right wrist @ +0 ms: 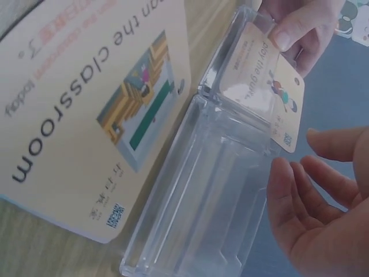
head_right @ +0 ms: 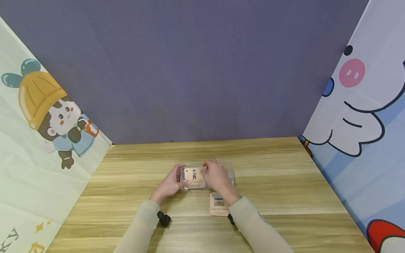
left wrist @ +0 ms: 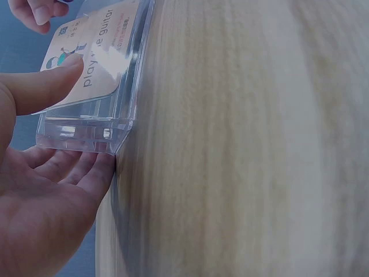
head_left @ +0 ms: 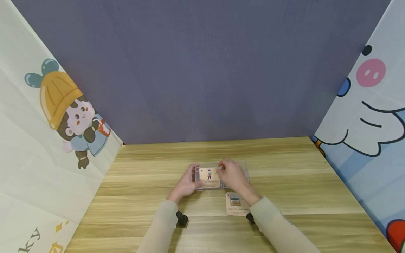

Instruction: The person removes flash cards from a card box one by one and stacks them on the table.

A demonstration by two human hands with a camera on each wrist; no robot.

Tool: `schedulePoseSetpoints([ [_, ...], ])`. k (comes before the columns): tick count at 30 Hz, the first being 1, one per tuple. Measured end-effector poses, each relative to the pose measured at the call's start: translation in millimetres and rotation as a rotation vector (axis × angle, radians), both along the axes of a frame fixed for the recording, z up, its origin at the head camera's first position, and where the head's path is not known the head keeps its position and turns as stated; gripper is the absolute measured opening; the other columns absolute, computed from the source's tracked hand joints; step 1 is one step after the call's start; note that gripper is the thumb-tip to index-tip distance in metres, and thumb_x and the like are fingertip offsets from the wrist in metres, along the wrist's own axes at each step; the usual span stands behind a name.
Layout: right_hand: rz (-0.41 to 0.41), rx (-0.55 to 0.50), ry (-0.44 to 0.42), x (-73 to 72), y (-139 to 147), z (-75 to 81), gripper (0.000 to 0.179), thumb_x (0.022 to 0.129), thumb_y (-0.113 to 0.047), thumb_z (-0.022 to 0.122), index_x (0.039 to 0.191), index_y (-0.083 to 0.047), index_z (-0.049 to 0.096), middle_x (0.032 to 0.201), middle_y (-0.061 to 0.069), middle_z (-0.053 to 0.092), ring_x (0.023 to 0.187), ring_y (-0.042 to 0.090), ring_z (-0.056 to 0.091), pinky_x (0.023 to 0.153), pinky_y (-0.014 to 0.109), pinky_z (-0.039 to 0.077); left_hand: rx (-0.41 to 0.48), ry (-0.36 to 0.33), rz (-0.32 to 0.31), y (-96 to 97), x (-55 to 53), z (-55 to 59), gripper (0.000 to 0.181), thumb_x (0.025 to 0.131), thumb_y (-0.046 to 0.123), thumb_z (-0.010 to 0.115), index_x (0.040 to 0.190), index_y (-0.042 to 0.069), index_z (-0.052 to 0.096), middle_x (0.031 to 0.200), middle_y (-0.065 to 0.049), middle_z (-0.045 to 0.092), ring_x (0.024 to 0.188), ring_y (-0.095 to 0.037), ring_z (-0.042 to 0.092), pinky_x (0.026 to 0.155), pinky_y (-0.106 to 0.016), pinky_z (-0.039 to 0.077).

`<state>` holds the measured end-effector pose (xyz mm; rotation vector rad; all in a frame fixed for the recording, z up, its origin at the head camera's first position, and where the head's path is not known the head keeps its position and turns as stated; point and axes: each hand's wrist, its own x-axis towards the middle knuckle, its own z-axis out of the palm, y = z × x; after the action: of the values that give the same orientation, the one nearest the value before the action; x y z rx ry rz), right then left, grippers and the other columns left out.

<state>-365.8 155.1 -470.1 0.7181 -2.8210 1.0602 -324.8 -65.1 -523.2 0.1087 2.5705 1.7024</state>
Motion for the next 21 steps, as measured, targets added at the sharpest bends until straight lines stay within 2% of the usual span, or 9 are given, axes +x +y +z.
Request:
schedulePoseSetpoints([
  [10, -0.004, 0.029, 0.031, -0.1, -3.3, -4.5, 0.024, 0.093, -0.015, 0.075, 0.112, -0.002, 0.072, 0.093, 0.006, 0.066, 0.064, 0.01, 0.055, 0.05, 0.022, 0.048, -0.003, -0.011, 0.002, 0.6, 1.0, 1.5, 0.081, 0.089, 0.006, 0.077, 0.154, 0.0, 0.029, 0.138, -0.021, 0.051, 0.13, -0.043, 0.051, 0.111, -0.054, 0.041],
  [17, 0.006, 0.051, 0.029, 2.2, -5.3, -2.6, 0.02, 0.094, -0.014, 0.072, 0.111, -0.003, 0.073, 0.1, 0.008, 0.068, 0.076, 0.014, 0.061, 0.057, 0.022, 0.052, 0.018, -0.026, 0.0, 0.4, 0.5, 1.6, 0.082, 0.089, 0.006, 0.077, 0.155, 0.002, 0.029, 0.137, -0.019, 0.049, 0.127, -0.038, 0.054, 0.109, -0.051, 0.044],
  [21, 0.006, 0.052, 0.017, 2.6, -6.3, -3.0, 0.021, 0.093, -0.013, 0.073, 0.111, -0.002, 0.072, 0.099, 0.008, 0.067, 0.075, 0.013, 0.06, 0.056, 0.022, 0.051, 0.029, -0.007, -0.002, 1.4, -0.3, 0.0, 0.082, 0.087, 0.004, 0.077, 0.154, 0.0, 0.029, 0.136, -0.02, 0.05, 0.125, -0.039, 0.055, 0.107, -0.052, 0.045],
])
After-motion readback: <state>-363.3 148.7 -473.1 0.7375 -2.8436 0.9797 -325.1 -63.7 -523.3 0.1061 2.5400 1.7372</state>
